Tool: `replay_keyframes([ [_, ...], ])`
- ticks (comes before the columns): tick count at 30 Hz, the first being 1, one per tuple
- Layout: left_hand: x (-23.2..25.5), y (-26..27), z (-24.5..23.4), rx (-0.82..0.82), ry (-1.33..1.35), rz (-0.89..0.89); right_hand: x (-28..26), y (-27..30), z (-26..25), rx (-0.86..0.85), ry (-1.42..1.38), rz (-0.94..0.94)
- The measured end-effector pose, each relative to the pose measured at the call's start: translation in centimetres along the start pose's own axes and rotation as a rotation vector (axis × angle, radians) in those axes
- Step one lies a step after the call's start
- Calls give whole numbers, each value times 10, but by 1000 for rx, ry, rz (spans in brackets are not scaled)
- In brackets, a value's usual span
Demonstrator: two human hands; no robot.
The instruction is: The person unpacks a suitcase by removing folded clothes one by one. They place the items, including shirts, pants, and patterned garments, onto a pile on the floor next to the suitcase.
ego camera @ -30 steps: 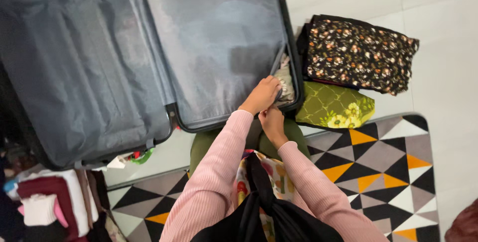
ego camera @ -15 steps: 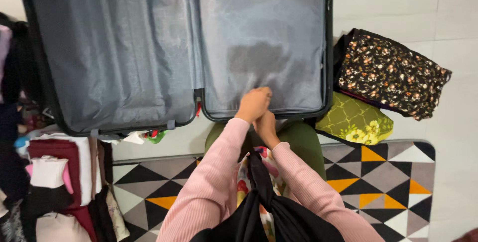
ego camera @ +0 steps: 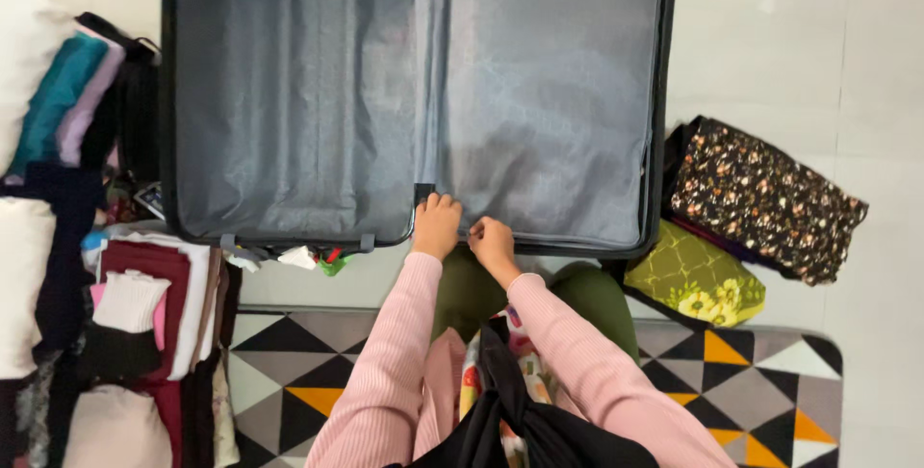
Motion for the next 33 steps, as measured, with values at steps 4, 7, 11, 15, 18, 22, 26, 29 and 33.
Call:
replay_keyframes([
  [4,-16,29,10,59,110,-120,2,-7,6,-39,15,-32],
  [7,-19,47,9,139,264,-219,4,-4,13,-73,-34,-18],
  [11,-24,50,8,154,335,-258,-21,-12,25,-86,-60,-98],
  [15,-32,48,10,168,396,-327,-32,-13,44,-208,-305,79],
  [18,-40,48,9,195,459,-364,-41,-16,48,-209,-317,100],
  [22,-46,46,13,171,486,-364,-23,-26,60,-204,-426,252],
  [26,-47,44,14,129,521,-371,0,-38,74,-197,-642,452],
  [29,-41,43,9,43,499,-334,2,-37,70,-226,-469,372],
  [33,-19,26,-19,140,501,-212,-9,-41,23,-241,-448,150],
])
Point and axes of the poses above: each hand's wrist, its own y-axis away from the middle knuckle, its own z-axis out of the palm, x = y × z, the point moved 8 cm from there along -y, towards the middle knuckle, and after that the axes turned 2 degrees about -y, right-handed, at the moved point
